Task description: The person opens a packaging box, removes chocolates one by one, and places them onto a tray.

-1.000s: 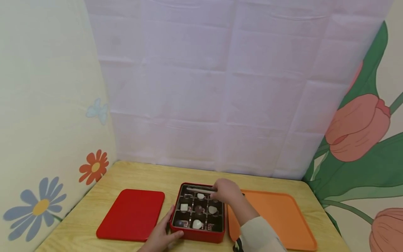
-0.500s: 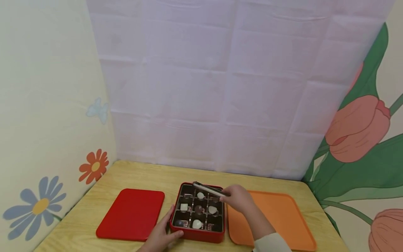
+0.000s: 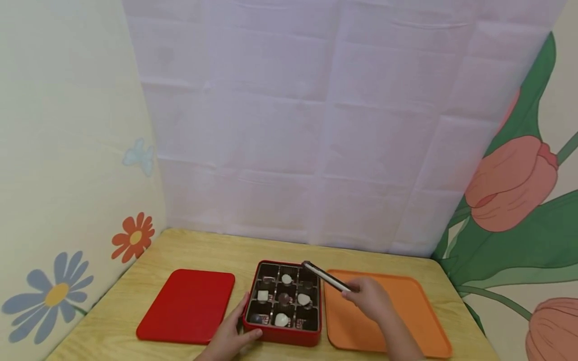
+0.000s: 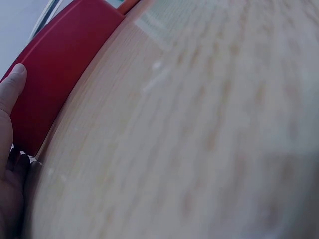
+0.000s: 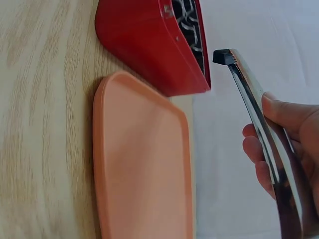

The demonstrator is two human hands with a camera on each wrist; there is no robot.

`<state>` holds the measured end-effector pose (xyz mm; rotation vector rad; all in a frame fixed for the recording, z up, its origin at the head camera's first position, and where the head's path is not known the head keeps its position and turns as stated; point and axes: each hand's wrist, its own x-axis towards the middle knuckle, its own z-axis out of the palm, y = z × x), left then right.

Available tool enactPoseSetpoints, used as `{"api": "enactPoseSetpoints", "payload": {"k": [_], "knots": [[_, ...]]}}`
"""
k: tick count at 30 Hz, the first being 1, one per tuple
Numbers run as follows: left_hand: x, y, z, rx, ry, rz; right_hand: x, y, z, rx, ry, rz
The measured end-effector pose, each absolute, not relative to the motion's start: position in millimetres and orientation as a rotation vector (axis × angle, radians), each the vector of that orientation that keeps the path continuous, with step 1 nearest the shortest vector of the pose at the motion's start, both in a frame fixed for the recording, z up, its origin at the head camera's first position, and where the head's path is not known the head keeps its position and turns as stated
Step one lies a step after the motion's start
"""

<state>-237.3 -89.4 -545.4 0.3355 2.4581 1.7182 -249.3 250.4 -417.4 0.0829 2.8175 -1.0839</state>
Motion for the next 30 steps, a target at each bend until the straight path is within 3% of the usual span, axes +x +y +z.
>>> {"api": "enactPoseSetpoints", "payload": {"k": [30], "knots": [[-236.5, -89.8, -543.6, 0.31, 2.449, 1.707, -244.5, 305.9, -460.0, 0.32, 2.712, -1.091]]}}
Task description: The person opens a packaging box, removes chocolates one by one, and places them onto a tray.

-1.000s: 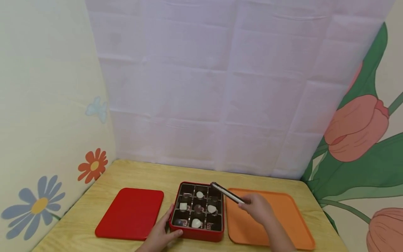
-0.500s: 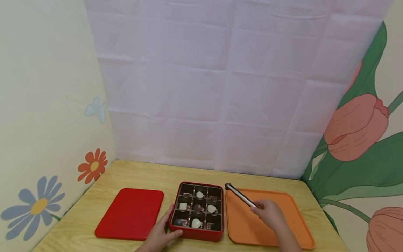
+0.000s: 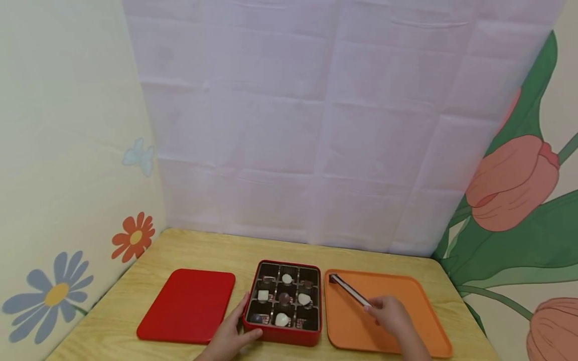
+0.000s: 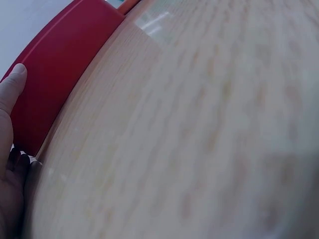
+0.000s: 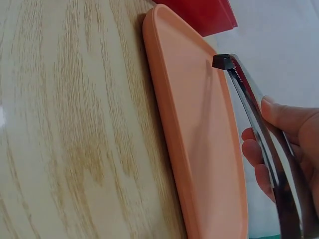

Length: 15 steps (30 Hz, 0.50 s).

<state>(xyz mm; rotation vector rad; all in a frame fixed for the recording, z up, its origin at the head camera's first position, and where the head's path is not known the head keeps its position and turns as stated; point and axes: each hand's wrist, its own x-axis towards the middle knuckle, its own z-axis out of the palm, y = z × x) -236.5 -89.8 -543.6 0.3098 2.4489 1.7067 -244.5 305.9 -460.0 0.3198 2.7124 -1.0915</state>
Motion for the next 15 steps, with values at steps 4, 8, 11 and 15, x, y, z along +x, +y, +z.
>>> {"api": "enactPoseSetpoints", "payload": {"k": [4, 8, 11, 15], "knots": [[-236.6, -89.8, -542.7, 0.316, 2.443, 1.709, -245.9, 307.1, -461.9, 0.33, 2.701, -1.098], [-237.0, -89.9, -542.5, 0.324, 2.443, 1.703, -247.0, 308.5, -462.5, 0.336, 2.694, -1.099], [-237.0, -90.1, -542.3, 0.328, 2.446, 1.7, -247.4, 309.2, -461.6, 0.324, 2.69, -1.103], [-236.8, -89.9, -542.5, 0.319, 2.444, 1.699, -248.3, 310.4, -461.4, 0.308, 2.694, -1.095]]}}
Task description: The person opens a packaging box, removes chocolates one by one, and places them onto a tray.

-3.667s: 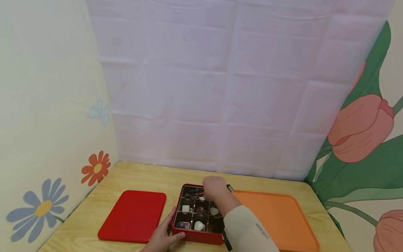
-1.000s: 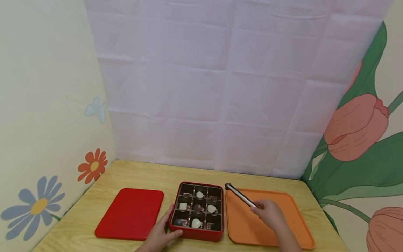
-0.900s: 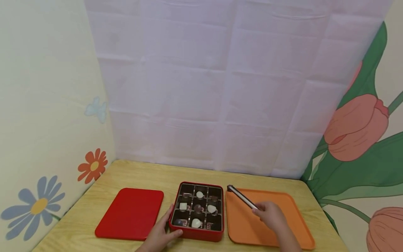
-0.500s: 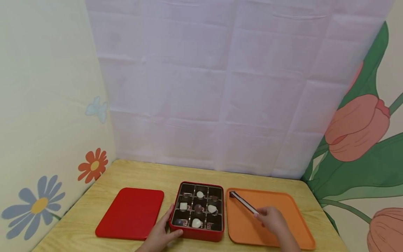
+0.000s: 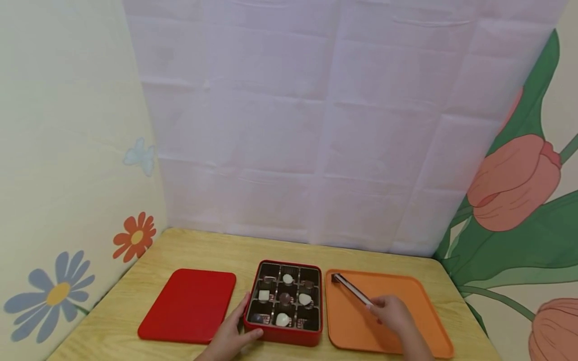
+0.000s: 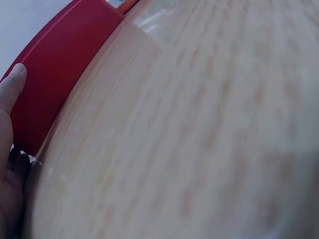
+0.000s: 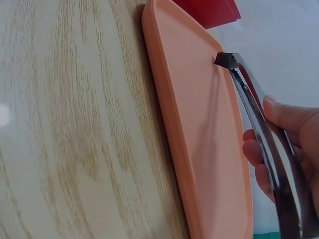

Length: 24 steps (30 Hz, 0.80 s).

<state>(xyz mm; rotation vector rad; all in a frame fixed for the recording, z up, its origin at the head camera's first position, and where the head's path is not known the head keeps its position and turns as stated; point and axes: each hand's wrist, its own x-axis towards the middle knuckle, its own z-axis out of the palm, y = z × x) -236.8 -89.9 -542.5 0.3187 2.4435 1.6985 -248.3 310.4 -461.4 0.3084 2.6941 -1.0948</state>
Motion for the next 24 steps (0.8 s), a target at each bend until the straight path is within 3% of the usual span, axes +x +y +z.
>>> {"api": "enactPoseSetpoints", "payload": {"k": [24], "knots": [[-237.7, -89.8, -543.7, 0.292, 2.421, 1.708, -247.7, 318.8, -468.1, 0.259, 2.803, -0.986]]}}
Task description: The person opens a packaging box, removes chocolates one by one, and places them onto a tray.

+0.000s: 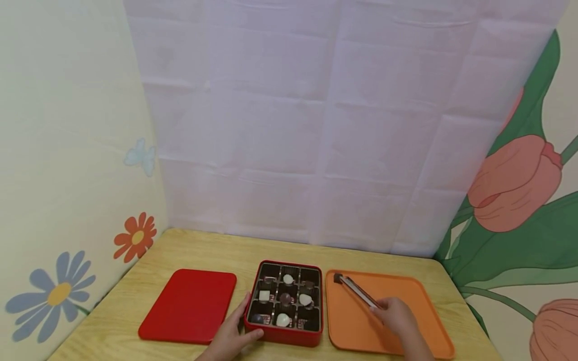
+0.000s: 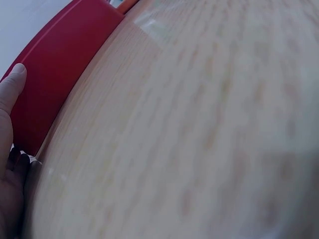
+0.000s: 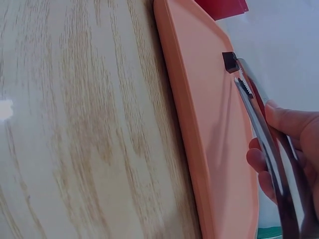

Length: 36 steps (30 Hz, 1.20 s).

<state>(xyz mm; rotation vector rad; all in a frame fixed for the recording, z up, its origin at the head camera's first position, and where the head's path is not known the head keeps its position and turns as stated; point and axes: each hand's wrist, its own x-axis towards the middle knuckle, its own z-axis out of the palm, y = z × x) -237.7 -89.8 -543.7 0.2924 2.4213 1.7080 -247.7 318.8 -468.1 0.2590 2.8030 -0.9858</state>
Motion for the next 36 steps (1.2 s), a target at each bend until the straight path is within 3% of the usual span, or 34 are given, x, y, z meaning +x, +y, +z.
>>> {"api": "enactPoseSetpoints", "payload": {"k": [36], "knots": [[-238.2, -90.0, -543.8, 0.295, 2.411, 1.715, -255.1, 271.1, -430.0, 0.082, 2.899, -0.883]]}}
